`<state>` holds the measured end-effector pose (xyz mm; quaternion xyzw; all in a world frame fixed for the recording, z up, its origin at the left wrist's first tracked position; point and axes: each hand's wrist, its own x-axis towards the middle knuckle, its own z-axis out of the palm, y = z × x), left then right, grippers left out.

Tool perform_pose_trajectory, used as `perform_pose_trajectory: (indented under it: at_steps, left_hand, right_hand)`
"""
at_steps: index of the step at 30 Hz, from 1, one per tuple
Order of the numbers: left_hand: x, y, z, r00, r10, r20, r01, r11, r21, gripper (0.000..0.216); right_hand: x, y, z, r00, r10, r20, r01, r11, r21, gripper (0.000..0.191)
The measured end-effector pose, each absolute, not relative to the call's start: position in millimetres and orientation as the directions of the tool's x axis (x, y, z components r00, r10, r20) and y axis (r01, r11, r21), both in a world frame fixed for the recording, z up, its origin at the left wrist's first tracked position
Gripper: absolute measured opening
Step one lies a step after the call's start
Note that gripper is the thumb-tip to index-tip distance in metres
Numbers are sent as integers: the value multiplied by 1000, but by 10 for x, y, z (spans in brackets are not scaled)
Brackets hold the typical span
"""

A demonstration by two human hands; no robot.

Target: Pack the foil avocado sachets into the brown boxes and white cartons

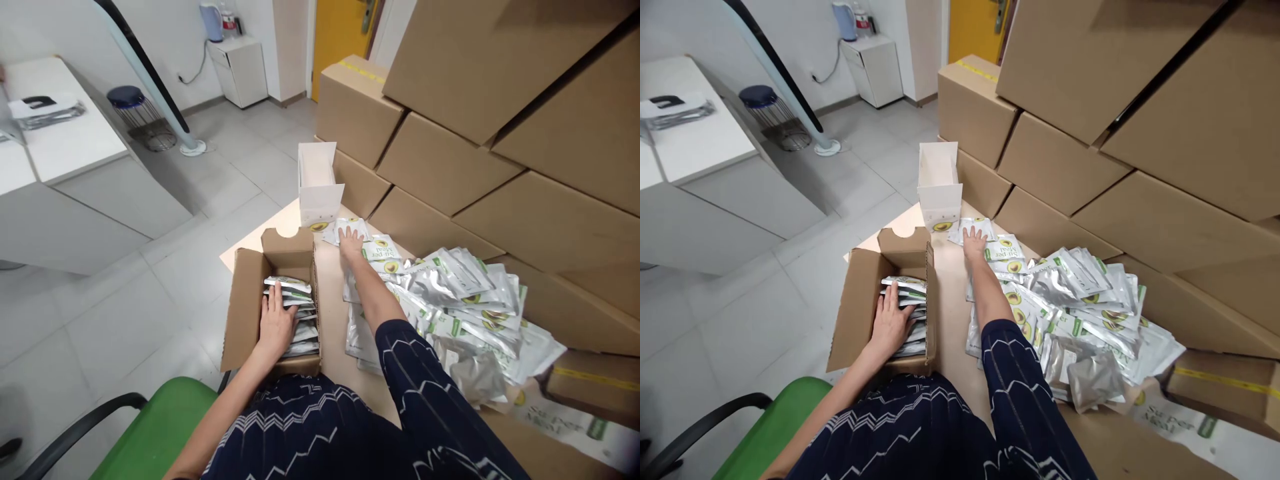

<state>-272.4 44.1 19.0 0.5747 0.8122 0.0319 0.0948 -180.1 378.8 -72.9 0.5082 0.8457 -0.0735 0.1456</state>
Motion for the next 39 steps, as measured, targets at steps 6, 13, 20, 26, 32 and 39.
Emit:
perform_pose_trajectory:
  at_steps: [6, 13, 20, 26, 32, 39]
  left_hand:
    - [-2718, 439, 212, -331, 937, -116, 927, 346, 147, 23]
    - [-2756, 413, 175, -296, 949, -105, 937, 310, 161, 25]
    - [-2764, 405, 144, -272, 955, -115, 942, 289, 171, 31]
    - [-2754, 399, 198, -258, 957, -136, 947, 278, 162, 34]
    - [-2749, 399, 185, -249, 961, -118, 952, 266, 150, 34]
    - [-2743, 394, 153, -259, 959, -114, 953, 273, 131, 33]
  right_hand:
    - [-1673, 3653, -760, -486, 829, -276, 857, 514, 34, 56]
    - [-944, 2819, -915, -710, 649, -272, 686, 725, -59, 49]
    - [-369, 1637, -988, -734, 602, -314, 674, 703, -227, 47]
    - [-326, 1304, -885, -581, 768, -270, 805, 492, -332, 38]
    - [-519, 1924, -818, -332, 902, -278, 936, 278, -216, 72]
    - [-774, 2273, -677, -145, 813, -563, 989, 105, -104, 80]
